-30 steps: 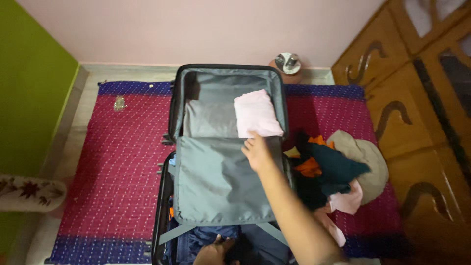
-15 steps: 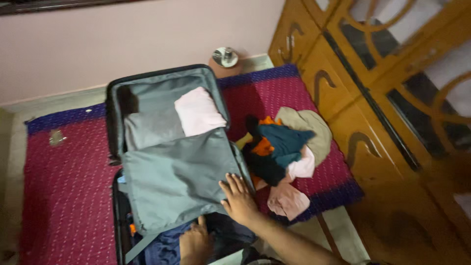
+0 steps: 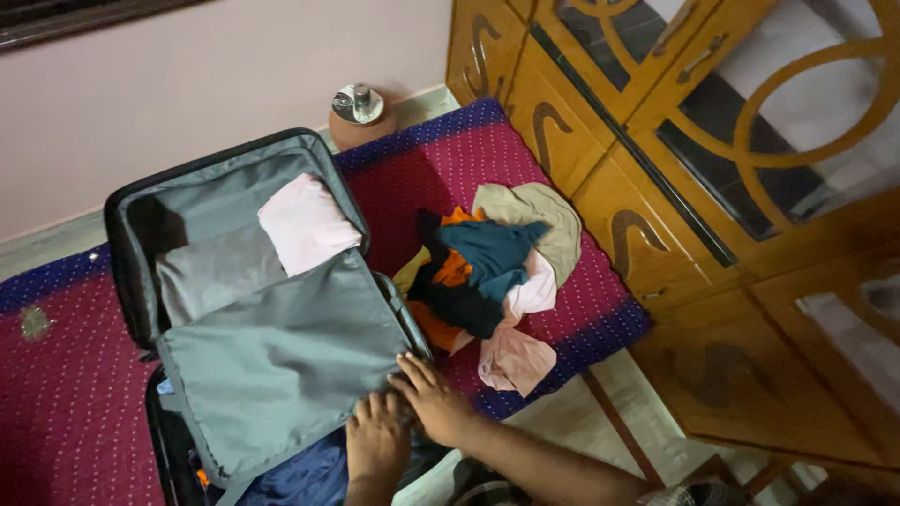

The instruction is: The person folds various clothing items, including a teal shirt, an orange t-shirt, and beige pants, and places them into an open suitcase. The person arranges the folded clothes neatly inside the luggage.

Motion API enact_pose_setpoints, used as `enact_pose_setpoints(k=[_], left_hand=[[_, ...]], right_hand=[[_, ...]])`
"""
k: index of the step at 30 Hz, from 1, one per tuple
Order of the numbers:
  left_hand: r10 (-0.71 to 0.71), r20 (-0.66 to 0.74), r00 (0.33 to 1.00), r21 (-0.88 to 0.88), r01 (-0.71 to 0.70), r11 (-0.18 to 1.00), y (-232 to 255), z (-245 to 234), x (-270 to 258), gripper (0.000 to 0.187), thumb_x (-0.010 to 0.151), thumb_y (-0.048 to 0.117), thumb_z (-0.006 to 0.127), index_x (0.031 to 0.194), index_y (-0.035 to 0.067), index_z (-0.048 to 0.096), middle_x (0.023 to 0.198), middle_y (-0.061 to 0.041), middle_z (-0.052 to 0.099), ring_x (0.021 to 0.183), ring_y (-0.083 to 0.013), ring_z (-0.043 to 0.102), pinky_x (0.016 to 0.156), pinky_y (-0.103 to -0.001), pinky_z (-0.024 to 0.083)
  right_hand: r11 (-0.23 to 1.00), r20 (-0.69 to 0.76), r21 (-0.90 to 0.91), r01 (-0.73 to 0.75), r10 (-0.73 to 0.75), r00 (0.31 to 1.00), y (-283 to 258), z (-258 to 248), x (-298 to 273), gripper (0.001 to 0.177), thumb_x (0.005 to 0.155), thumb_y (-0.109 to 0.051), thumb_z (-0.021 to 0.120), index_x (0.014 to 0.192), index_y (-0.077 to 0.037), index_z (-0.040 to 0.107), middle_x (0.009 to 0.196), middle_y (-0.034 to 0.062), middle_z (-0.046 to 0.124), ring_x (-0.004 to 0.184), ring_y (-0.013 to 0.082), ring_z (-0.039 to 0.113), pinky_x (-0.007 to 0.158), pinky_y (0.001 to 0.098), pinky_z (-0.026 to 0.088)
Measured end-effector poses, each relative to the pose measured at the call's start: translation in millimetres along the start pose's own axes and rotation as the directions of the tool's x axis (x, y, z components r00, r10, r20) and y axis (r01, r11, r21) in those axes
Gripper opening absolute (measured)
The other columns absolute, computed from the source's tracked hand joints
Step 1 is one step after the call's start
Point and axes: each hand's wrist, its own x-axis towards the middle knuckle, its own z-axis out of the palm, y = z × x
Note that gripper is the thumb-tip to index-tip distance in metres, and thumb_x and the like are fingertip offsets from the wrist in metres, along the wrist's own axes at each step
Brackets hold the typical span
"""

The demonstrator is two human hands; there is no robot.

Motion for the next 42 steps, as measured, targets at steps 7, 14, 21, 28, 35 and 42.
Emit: enact_pose_setpoints(k=[7, 14, 21, 28, 35, 42], left_hand=[[0.188, -0.262, 0.947, -0.104, -0.222, 0.970, 32.2, -13.0, 2.2, 0.072, 0.087, 0.031, 0.058, 0.149, 0.002, 0.034, 0.158, -0.021, 0.032, 0.148, -0.0410, 0.028, 0.114, -0.055, 0.028], [0.278, -0.209, 0.937, -0.157, -0.313, 0.937, 66.9, -34.6, 15.7, 0.083, 0.082, 0.034, 0.067, 0.155, 0.011, 0.036, 0.162, -0.025, 0.028, 0.149, -0.0454, 0.026, 0.112, -0.056, 0.028], [0.170, -0.367, 0.915, -0.268, -0.279, 0.922, 82.9, -12.3, 38.8, 0.070, 0.069, 0.024, 0.069, 0.134, 0.003, 0.054, 0.155, -0.026, 0.037, 0.141, -0.0470, 0.033, 0.112, -0.056, 0.033], [0.130, -0.516, 0.846, -0.285, -0.313, 0.906, 82.6, 17.8, 46.9, 0.056, 0.071, 0.028, 0.070, 0.120, 0.002, 0.061, 0.148, -0.028, 0.042, 0.139, -0.0479, 0.036, 0.109, -0.058, 0.033], [0.113, -0.518, 0.848, -0.282, -0.294, 0.913, 80.9, 42.5, 54.7, 0.060, 0.077, 0.037, 0.071, 0.128, 0.005, 0.062, 0.149, -0.025, 0.041, 0.141, -0.0444, 0.034, 0.111, -0.057, 0.030], [0.080, -0.400, 0.913, -0.381, -0.246, 0.891, 80.1, 35.6, 46.9, 0.061, 0.079, 0.036, 0.074, 0.132, 0.006, 0.063, 0.159, -0.025, 0.034, 0.145, -0.0448, 0.026, 0.113, -0.058, 0.027]], right_hand=[[1.000, -0.042, -0.002, -0.006, 0.006, 0.999, 20.9, -19.8, -19.7, 0.062, 0.080, -0.002, 0.064, 0.141, -0.004, 0.056, 0.155, 0.0187, 0.043, 0.149, 0.0397, 0.034, 0.123, 0.0506, 0.028], [0.972, -0.276, 0.227, -0.056, 0.119, 0.954, 97.5, -28.7, -30.1, 0.046, 0.084, -0.010, 0.072, 0.128, -0.008, 0.060, 0.142, 0.0202, 0.051, 0.139, 0.0427, 0.046, 0.116, 0.0519, 0.038], [0.885, -0.036, 0.038, -0.464, 0.465, 0.885, 243.4, 19.1, -5.8, 0.052, 0.073, -0.023, 0.085, 0.121, -0.009, 0.067, 0.148, 0.0243, 0.041, 0.136, 0.0456, 0.042, 0.112, 0.0509, 0.038], [0.805, 0.212, -0.184, -0.563, 0.592, 0.777, 320.3, -5.3, 30.2, 0.059, 0.074, -0.019, 0.079, 0.131, -0.018, 0.065, 0.174, 0.0185, 0.008, 0.128, 0.0370, 0.054, 0.100, 0.0462, 0.051], [0.906, 0.121, -0.333, -0.263, 0.317, 0.941, 366.5, 28.7, 6.7, 0.053, 0.064, -0.022, 0.082, 0.113, -0.004, 0.071, 0.143, 0.0276, 0.046, 0.118, 0.0429, 0.058, 0.102, 0.0459, 0.050], [0.898, -0.087, -0.362, -0.250, 0.234, 0.968, 365.3, 37.8, -8.2, 0.021, 0.066, -0.013, 0.076, 0.085, -0.008, 0.067, 0.100, 0.0167, 0.064, 0.097, 0.0364, 0.063, 0.087, 0.0451, 0.051]])
